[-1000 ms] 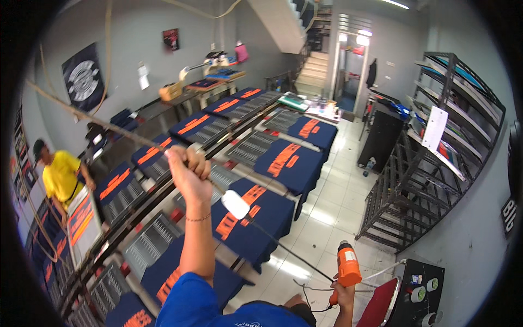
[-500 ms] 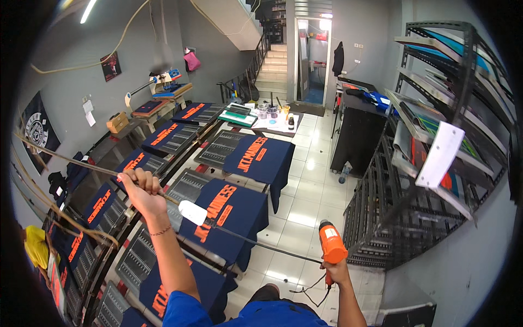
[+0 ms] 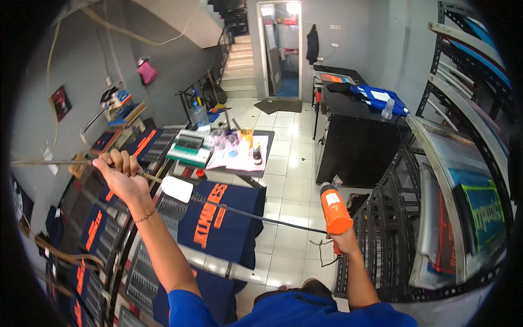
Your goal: The person uses a heat gun to dry the ink on several t-shirts mounted on printing boards, marks a board with a pencil, and then walks across the workshop to another station.
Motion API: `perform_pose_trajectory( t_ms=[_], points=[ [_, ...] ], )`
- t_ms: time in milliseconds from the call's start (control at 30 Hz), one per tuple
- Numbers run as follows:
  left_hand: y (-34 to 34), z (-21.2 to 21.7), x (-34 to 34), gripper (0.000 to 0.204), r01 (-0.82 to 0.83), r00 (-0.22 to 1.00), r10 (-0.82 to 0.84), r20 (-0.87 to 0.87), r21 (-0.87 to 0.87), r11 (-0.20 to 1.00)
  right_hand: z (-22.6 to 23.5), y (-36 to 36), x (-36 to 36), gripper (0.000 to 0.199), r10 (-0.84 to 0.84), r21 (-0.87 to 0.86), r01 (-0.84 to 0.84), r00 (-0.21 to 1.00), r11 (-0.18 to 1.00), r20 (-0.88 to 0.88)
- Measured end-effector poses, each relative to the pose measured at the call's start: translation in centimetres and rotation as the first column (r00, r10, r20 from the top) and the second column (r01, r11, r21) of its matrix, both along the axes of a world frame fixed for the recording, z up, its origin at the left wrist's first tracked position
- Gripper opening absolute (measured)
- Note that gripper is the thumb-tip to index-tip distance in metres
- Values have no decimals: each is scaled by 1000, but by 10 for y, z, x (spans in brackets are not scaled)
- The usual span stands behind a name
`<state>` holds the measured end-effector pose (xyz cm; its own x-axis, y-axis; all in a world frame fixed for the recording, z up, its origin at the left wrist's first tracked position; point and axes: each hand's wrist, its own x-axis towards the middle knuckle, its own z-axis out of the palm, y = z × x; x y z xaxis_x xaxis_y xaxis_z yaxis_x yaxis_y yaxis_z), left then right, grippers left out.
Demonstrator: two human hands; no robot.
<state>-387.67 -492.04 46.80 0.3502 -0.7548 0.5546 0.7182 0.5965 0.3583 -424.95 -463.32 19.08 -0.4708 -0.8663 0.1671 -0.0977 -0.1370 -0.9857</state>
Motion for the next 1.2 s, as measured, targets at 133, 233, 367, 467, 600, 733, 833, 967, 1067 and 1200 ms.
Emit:
perform_pose_trajectory(
  t_ms=[133,233,367,467,600,733,833,967,1067,1200],
  points=[
    [-104,0,-88,43,26,998,-23,59,-65,998,-7,-97,-93,31,6,-53,2,988,999,155],
    [-169,9,-162,42,-41,997,44,65,-45,998,-13,-186,-165,29,36,-96,-17,980,995,197],
    [-264,19,-240,42,-97,992,102,77,-63,993,-19,-307,-261,30,164,-44,-160,981,986,105],
    [-334,29,-278,42,-156,984,161,73,-69,985,-1,-392,-318,29,209,-4,-211,967,977,147],
    [-424,45,-309,42,-201,972,215,95,-140,970,5,-508,-392,36,294,52,-310,935,949,200],
    [-523,55,-334,44,-124,980,159,120,-253,959,16,-627,-449,37,360,17,-375,901,927,242],
    [-589,55,-380,47,-235,964,252,84,-173,957,8,-722,-484,34,394,31,-407,898,913,195],
    [-696,48,-436,47,-308,951,309,3,-57,950,14,-843,-524,32,391,82,-404,910,911,134],
    [-786,37,-491,45,-323,946,323,-6,-59,945,-6,-925,-575,49,415,59,-421,905,905,97],
    [-881,25,-547,44,-293,955,294,46,-39,955,-31,-1030,-612,54,402,37,-420,887,907,226]
  ],
)
